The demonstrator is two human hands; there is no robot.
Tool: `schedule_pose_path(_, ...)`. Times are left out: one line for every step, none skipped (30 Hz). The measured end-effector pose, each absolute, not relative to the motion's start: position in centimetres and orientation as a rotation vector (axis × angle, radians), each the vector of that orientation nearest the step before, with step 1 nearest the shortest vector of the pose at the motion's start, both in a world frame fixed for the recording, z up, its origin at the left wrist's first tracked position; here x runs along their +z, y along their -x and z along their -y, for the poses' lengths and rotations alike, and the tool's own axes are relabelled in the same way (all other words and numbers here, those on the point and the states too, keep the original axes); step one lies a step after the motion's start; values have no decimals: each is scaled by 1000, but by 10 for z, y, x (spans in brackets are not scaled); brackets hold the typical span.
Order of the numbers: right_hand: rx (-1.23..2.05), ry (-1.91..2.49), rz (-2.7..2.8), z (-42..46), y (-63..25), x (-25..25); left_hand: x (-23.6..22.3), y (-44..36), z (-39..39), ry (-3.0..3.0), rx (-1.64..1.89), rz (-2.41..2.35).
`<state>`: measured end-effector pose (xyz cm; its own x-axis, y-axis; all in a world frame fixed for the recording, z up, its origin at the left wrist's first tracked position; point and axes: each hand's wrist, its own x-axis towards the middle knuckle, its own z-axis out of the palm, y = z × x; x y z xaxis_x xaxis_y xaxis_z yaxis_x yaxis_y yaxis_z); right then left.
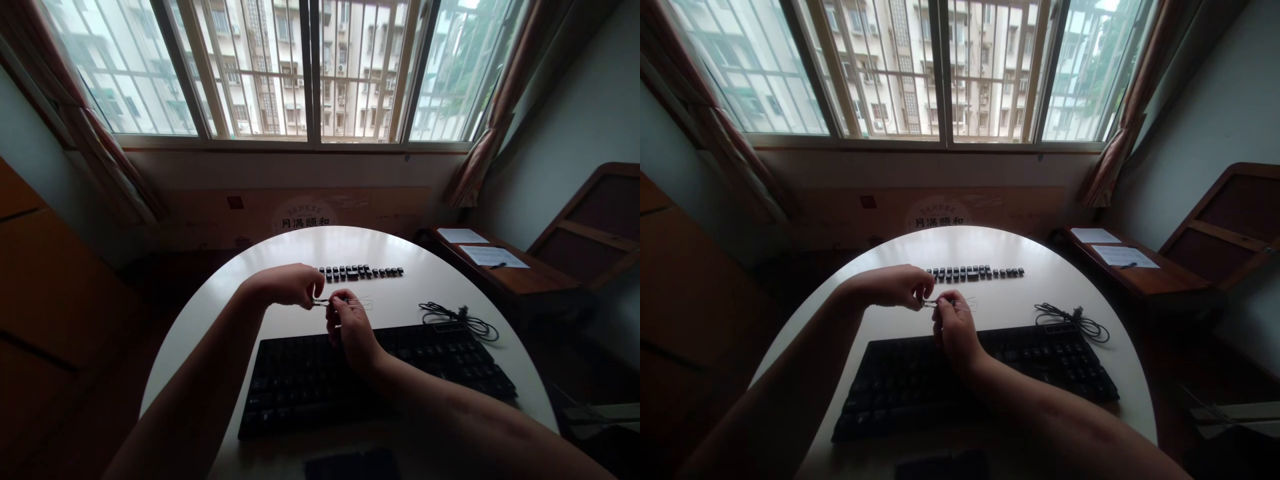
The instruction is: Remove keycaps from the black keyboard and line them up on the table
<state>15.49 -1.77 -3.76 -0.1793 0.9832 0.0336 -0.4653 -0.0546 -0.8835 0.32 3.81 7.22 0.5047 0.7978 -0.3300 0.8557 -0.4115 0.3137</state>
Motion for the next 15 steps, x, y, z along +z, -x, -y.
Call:
schedule_pose_path(1541, 757, 960, 18, -155, -37, 73, -2, -38, -2305, -172, -1355)
schedule_pose_path(1542, 759, 963, 18, -155, -37, 73, -1, -38, -2303, -165, -1346)
schedule_pose_path(1543, 760, 965, 19, -156, -37, 74, 0, -38, -2304, -159, -1334)
schedule_pose_path(1542, 760, 968, 19, -156, -36, 75, 1, -37, -2306, -155, -1322)
schedule_pose_path(1541, 759, 973, 20, -156, -36, 77, 2, -37, -2308, -150, -1309)
schedule_pose_path(1539, 758, 978, 20, -156, -35, 78, 2, -36, -2309, -144, -1299)
schedule_pose_path(1536, 756, 982, 21, -157, -35, 80, 2, -35, -2307, -141, -1291)
schedule_pose_path(1532, 755, 987, 21, -157, -35, 82, 2, -35, -2303, -140, -1283)
schedule_pose_path(1529, 755, 992, 21, -157, -35, 83, 2, -34, -2299, -138, -1275)
schedule_pose_path(1528, 758, 995, 21, -157, -35, 85, 3, -34, -2295, -133, -1268)
schedule_pose_path(1529, 763, 990, 21, -157, -36, 86, 4, -34, -2292, -126, -1259)
schedule_pose_path(1532, 772, 977, 20, -156, -37, 86, 6, -34, -2293, -112, -1252)
schedule_pose_path(1539, 783, 957, 19, -156, -38, 87, 8, -34, -2296, -86, -1245)
schedule_pose_path(1546, 795, 930, 17, -155, -39, 88, 12, -34, -2300, -51, -1239)
schedule_pose_path(1553, 804, 904, 16, -155, -40, 89, 16, -35, -2306, -10, -1235)
